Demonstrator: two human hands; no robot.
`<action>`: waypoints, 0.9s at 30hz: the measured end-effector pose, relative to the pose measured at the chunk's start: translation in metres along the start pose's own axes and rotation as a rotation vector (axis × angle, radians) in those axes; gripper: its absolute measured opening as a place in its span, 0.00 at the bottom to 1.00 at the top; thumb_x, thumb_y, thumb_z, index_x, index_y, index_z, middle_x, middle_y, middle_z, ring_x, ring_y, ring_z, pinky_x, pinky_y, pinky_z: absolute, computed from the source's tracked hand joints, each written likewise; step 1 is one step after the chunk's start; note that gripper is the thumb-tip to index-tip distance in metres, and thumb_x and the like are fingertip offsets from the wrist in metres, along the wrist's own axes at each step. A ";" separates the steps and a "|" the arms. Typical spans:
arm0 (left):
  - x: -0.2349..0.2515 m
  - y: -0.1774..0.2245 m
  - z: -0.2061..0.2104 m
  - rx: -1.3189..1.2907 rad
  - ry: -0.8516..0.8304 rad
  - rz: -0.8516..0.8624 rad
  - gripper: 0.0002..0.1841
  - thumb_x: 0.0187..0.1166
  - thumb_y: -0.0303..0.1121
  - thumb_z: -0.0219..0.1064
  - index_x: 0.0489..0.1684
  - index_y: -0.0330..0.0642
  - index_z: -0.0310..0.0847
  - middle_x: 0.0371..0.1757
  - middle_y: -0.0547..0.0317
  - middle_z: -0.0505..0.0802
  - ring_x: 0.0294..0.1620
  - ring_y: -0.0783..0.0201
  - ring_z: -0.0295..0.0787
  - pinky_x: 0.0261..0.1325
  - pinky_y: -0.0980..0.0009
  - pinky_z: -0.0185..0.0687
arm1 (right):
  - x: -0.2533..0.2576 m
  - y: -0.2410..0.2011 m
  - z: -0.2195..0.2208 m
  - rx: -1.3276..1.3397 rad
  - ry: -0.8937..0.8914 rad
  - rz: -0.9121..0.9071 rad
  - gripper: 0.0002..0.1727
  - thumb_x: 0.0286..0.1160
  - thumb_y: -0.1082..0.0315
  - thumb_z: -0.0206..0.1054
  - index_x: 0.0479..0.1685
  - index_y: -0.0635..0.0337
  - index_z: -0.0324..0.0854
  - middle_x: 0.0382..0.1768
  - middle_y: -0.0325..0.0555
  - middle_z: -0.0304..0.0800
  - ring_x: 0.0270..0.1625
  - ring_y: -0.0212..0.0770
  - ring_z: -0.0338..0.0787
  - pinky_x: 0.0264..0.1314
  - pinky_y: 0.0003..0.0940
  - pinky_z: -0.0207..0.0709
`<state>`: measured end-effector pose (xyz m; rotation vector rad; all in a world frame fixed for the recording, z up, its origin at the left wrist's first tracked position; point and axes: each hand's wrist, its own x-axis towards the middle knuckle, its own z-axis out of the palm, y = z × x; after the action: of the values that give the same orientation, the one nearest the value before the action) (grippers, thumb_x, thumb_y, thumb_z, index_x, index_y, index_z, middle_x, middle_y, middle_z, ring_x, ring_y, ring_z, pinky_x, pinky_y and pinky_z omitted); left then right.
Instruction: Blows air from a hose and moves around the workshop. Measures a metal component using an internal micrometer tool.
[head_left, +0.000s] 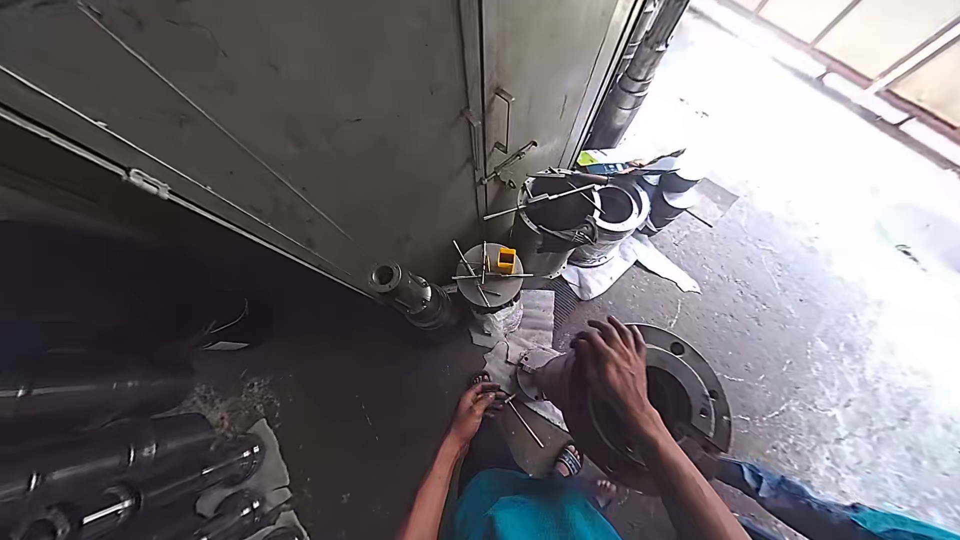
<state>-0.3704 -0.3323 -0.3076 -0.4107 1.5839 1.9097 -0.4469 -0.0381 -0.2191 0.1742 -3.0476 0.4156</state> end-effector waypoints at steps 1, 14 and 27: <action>0.007 0.008 -0.004 0.004 -0.042 0.005 0.19 0.90 0.29 0.49 0.73 0.32 0.75 0.61 0.46 0.93 0.53 0.57 0.94 0.53 0.60 0.91 | -0.001 0.000 0.000 -0.005 0.046 0.044 0.25 0.90 0.50 0.46 0.52 0.51 0.90 0.64 0.47 0.91 0.78 0.57 0.80 0.84 0.64 0.60; -0.012 0.119 0.053 -0.039 -0.345 0.316 0.23 0.88 0.34 0.52 0.75 0.25 0.69 0.63 0.45 0.88 0.63 0.66 0.86 0.72 0.64 0.80 | -0.038 -0.127 -0.015 0.683 0.298 0.093 0.16 0.83 0.67 0.53 0.49 0.64 0.87 0.51 0.49 0.89 0.56 0.35 0.88 0.62 0.29 0.82; -0.041 0.183 -0.119 0.900 0.709 0.300 0.27 0.94 0.45 0.48 0.62 0.28 0.85 0.53 0.33 0.92 0.60 0.42 0.90 0.70 0.42 0.78 | -0.112 -0.107 0.001 0.685 0.349 0.248 0.19 0.78 0.67 0.58 0.60 0.66 0.85 0.59 0.55 0.89 0.48 0.38 0.92 0.48 0.32 0.88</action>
<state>-0.4716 -0.4746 -0.1703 -0.4804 2.8810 1.0457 -0.3226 -0.1292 -0.1999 -0.2284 -2.4725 1.3334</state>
